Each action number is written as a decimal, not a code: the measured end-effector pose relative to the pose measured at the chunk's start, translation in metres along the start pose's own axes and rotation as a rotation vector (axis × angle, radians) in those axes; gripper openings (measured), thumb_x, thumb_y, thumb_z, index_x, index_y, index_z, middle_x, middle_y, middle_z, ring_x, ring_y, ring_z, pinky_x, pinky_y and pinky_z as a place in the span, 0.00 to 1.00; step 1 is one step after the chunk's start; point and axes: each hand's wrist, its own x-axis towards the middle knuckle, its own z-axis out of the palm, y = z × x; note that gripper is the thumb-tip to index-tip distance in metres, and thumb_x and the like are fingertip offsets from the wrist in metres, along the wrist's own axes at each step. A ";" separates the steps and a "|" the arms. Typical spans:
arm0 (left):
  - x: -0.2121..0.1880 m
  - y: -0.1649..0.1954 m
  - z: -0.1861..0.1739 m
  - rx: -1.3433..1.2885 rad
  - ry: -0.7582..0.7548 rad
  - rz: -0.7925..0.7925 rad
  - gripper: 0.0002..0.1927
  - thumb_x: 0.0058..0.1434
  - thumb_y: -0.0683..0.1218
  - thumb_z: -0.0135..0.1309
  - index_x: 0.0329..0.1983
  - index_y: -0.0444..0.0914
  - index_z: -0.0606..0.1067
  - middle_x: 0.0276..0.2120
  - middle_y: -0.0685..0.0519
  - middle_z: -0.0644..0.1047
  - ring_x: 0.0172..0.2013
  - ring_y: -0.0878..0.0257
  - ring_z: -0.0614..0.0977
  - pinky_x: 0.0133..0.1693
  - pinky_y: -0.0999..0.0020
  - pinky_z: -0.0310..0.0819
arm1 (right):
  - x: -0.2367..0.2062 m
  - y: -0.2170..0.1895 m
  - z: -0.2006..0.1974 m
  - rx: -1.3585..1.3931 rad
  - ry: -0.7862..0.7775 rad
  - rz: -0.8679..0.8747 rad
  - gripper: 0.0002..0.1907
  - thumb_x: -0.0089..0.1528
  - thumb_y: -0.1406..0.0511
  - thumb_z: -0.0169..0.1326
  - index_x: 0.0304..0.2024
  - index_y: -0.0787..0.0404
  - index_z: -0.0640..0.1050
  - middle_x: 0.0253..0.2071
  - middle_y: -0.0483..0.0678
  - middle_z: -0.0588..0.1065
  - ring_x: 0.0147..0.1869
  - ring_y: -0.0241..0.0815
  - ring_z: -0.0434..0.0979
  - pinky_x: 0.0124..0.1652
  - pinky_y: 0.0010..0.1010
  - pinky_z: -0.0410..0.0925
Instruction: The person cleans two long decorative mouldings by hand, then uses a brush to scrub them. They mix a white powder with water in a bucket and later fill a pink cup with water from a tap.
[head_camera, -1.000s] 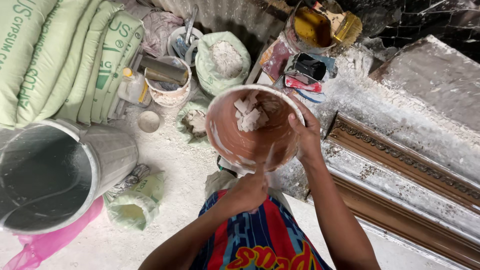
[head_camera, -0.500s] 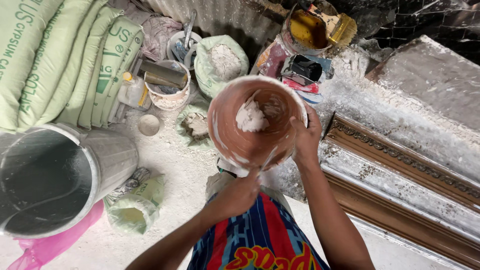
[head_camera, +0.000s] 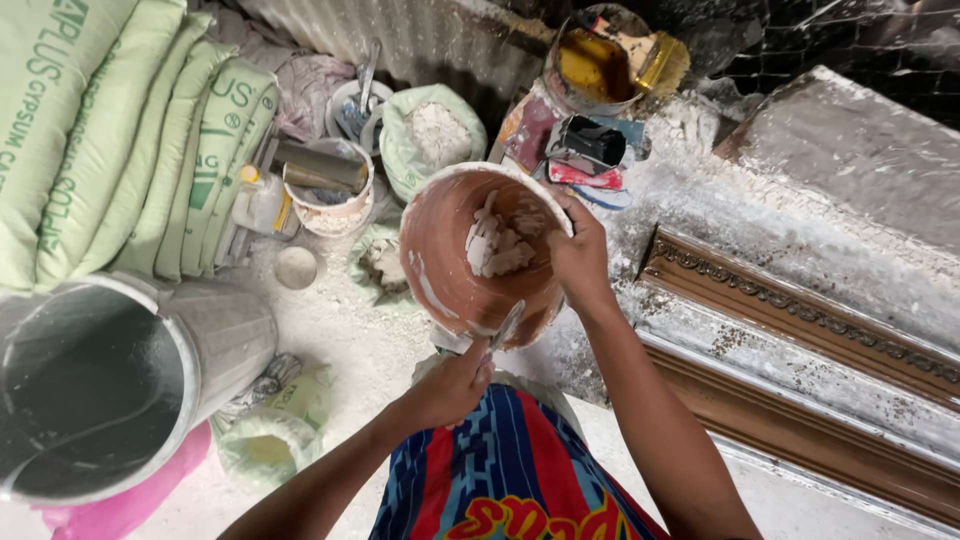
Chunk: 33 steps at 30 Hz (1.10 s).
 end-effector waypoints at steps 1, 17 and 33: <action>-0.004 0.003 -0.004 -0.113 -0.079 0.001 0.41 0.75 0.48 0.35 0.77 0.52 0.23 0.26 0.44 0.75 0.15 0.64 0.72 0.18 0.70 0.76 | 0.002 0.000 -0.002 0.009 -0.014 0.028 0.31 0.59 0.80 0.43 0.62 0.58 0.76 0.56 0.50 0.79 0.48 0.35 0.77 0.48 0.23 0.70; 0.006 0.003 -0.104 0.479 0.191 0.518 0.20 0.73 0.55 0.46 0.66 0.48 0.70 0.41 0.42 0.85 0.33 0.54 0.86 0.38 0.54 0.78 | -0.050 0.028 -0.085 0.225 0.132 0.365 0.41 0.57 0.76 0.46 0.73 0.51 0.60 0.66 0.59 0.67 0.65 0.58 0.72 0.58 0.46 0.70; 0.239 0.078 -0.089 0.758 0.684 0.800 0.22 0.64 0.50 0.57 0.60 0.39 0.72 0.55 0.46 0.77 0.53 0.49 0.78 0.51 0.49 0.69 | -0.128 0.059 -0.209 0.309 0.388 0.505 0.39 0.57 0.70 0.50 0.73 0.55 0.61 0.59 0.60 0.72 0.59 0.60 0.74 0.54 0.55 0.71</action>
